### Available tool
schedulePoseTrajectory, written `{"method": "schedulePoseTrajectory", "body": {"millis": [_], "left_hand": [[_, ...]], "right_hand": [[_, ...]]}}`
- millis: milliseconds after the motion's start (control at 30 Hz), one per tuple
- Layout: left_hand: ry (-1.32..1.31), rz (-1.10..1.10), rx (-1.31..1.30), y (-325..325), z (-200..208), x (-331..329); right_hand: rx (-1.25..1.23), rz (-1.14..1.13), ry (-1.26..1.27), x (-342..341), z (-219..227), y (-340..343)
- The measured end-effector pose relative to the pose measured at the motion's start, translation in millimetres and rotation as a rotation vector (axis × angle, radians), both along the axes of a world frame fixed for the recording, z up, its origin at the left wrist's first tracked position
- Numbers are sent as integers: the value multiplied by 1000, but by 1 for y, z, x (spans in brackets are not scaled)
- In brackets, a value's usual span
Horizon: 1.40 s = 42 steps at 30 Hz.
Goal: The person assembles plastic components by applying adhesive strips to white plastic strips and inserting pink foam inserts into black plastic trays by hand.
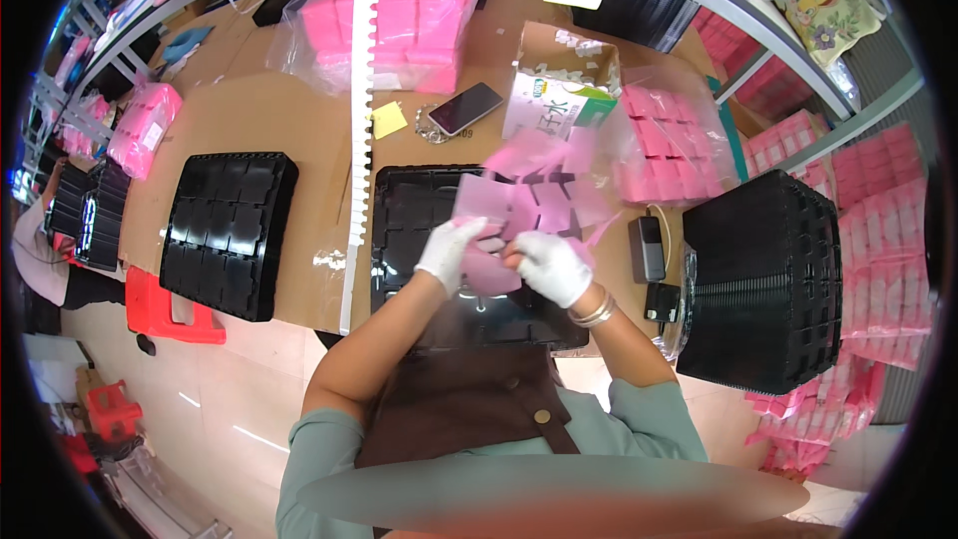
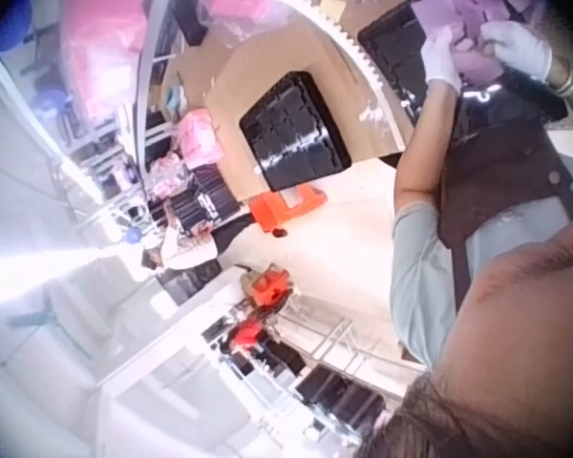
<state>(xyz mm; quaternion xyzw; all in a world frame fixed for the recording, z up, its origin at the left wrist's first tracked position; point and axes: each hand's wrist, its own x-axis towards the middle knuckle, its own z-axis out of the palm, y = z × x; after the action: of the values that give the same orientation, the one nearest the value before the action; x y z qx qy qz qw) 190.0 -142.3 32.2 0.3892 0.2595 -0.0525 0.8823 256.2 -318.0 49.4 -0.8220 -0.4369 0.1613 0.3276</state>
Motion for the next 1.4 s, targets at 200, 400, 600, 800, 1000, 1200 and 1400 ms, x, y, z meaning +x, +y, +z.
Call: {"method": "schedulePoseTrajectory", "body": {"millis": [200, 400, 600, 800, 1000, 1200, 1400], "left_hand": [[116, -3, 128, 62, -34, -46], [158, -68, 317, 82, -45, -65], [-19, -44, 940, 67, -53, -113], [176, -4, 1064, 64, -50, -123], [258, -62, 1238, 63, -27, -104], [247, -34, 1190, 65, -28, -119], [319, -57, 1480, 67, -8, -130]], "right_hand": [[-54, -798, -279, 42, -59, -90], [2, -538, 413, 14, -58, -86], [198, -629, 676, -25, -60, -89], [50, -671, 533, -52, -60, -94], [36, -709, 551, -49, -61, -91], [-6, -726, 534, -49, -58, -90], [-44, -806, 41, -38, -46, -98]]}}
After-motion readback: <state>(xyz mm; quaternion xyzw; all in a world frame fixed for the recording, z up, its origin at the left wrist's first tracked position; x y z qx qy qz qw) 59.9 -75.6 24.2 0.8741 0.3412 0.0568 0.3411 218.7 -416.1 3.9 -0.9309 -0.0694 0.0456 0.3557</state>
